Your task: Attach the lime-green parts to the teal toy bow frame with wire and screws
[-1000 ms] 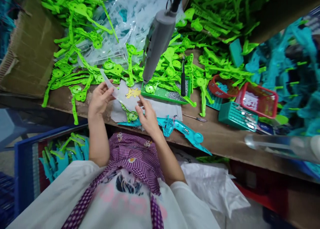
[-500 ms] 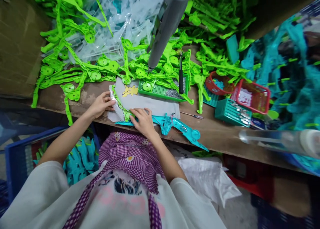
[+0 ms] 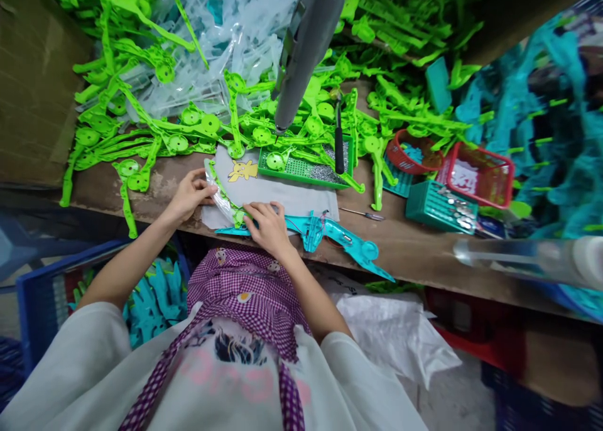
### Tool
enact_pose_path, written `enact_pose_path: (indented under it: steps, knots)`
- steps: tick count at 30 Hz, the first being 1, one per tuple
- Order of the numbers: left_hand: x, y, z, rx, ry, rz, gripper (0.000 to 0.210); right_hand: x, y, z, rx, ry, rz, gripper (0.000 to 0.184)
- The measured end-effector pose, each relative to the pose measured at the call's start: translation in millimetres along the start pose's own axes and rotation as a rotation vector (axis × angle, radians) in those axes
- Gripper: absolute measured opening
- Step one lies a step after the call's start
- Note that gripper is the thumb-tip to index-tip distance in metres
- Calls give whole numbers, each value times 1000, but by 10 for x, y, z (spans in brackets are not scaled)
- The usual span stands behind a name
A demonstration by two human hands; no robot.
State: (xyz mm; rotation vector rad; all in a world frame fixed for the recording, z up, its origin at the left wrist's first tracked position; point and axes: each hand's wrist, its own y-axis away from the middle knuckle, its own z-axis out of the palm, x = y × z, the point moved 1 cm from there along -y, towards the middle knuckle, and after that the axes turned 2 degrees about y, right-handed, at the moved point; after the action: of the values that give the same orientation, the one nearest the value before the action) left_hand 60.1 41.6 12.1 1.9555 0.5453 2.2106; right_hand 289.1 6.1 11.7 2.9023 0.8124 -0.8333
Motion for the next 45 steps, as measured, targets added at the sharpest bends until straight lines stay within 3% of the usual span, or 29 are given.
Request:
enact_pose_path:
  steps: [5,10,19,27,35,40,45]
  knots:
    - [36,-34,-7,-24,-17,36,73,-3,-1,-8,-1,-15,3,34]
    - [34,-3,-2,-23,66,-18,73,-7,-5,-15,-3,-29,12,35]
    - [-66,3,-7,14,-40,17,78,-6,-3,-7,4,-9,4,35]
    - [-17,-36,-12,-81,-83,41,109,13,3,-1,13,-4,-26,37]
    - [31,-6,-14,-41,-163,18,99,22,5,6,35,9,-53,36]
    - [63,15,-12,-63,-188,-46,108,27,1,4,38,11,-66,36]
    - [60,-59,-127,-124,-345,-33,100,34,2,3,36,2,-68,36]
